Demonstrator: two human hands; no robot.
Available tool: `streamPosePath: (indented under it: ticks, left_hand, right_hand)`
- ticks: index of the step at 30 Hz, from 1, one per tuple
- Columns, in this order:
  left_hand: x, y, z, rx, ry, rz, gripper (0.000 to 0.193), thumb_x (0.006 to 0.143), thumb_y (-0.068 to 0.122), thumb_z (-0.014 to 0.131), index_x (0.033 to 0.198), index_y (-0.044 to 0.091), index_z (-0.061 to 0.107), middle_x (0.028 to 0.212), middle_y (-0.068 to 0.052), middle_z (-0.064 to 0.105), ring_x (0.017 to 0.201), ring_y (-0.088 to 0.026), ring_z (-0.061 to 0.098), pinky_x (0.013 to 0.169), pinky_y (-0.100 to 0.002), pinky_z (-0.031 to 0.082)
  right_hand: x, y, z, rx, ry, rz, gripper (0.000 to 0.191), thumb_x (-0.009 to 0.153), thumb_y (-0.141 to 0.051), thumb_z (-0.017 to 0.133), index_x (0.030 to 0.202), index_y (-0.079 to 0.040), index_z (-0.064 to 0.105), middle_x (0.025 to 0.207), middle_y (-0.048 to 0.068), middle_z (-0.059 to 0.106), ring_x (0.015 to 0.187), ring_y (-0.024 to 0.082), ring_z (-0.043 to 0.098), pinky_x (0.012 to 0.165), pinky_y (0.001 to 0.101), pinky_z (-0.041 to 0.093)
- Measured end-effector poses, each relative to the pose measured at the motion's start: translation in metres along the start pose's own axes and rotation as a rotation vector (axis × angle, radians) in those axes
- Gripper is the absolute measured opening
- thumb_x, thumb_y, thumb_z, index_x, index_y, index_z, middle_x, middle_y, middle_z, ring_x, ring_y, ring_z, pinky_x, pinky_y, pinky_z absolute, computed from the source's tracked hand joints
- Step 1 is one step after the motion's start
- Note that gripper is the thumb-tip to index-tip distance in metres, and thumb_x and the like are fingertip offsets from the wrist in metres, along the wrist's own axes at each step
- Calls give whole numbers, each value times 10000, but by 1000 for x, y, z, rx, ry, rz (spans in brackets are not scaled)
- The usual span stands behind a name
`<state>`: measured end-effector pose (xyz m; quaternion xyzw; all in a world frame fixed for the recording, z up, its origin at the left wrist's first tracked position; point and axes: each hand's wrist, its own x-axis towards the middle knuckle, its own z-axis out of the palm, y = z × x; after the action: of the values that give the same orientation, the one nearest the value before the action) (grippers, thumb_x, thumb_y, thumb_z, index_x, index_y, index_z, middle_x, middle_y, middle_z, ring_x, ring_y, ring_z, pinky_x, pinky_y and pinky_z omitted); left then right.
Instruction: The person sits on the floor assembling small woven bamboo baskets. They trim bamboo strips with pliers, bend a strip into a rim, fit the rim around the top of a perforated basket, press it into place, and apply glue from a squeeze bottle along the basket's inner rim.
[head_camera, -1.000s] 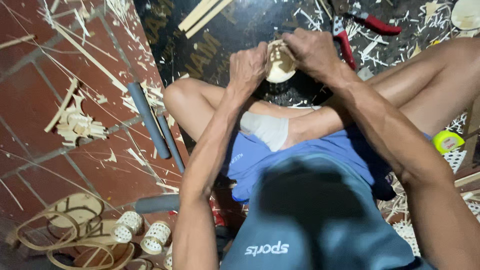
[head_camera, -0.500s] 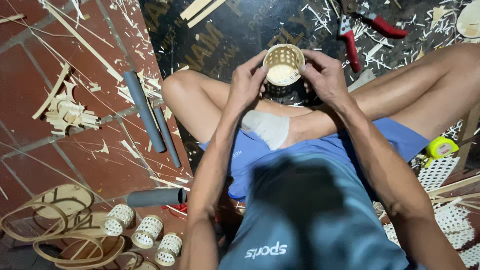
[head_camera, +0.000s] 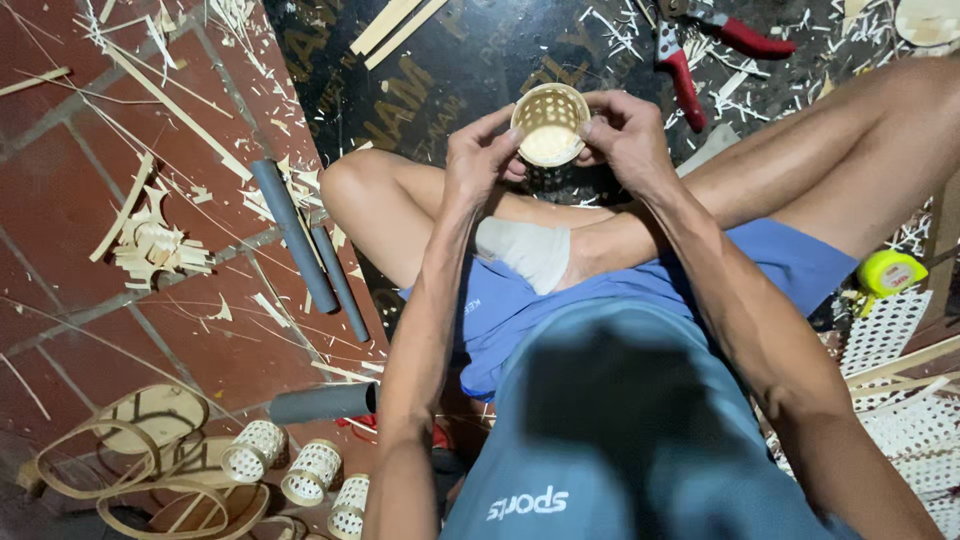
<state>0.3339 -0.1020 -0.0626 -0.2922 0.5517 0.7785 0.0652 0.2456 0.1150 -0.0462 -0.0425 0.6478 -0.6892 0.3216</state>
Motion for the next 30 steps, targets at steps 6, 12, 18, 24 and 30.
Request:
streamPosePath:
  ticks: [6,12,18,24,30]
  left_hand:
    - [-7,2,-1,22,-4,6,444,959,77,696,1382,-36,623,800,-71,704,577,-107,635,525,-257,566]
    - [-29,17,40,250,-207,287,738,840,89,790,1498,-24,476,1133,-58,669,902,-125,596,777,-280,512]
    - [-51,12,70,99,-170,283,814,715,12,832,1421,-51,432,1249,-126,665,1125,-238,665,999,-402,551]
    - [-48,1,74,-312,-257,86,695,815,36,800,1430,-58,491,1313,-150,675,1178,-241,672,1063,-394,532]
    - [-51,-11,77,-531,-383,-14,668,908,174,792,1447,-84,494,1385,-168,645,1259,-260,646,1132,-416,501]
  right_hand:
    - [-2,7,-4,36,1,29,299,990,-56,659,1273,41,656,857,41,699,679,94,685,611,251,592]
    - [-22,-4,-17,162,82,73,201,961,-76,665,1120,38,713,812,72,718,594,130,685,515,261,559]
    - [-32,-49,-53,340,52,156,209,1010,-183,670,991,21,708,718,63,666,522,150,647,450,268,520]
    - [-58,-77,-99,274,188,-83,162,1091,-111,621,1157,13,701,829,49,667,635,130,640,563,250,517]
    - [-73,-62,-101,308,174,-143,176,1099,-67,605,1217,37,682,872,55,658,678,149,650,607,252,526]
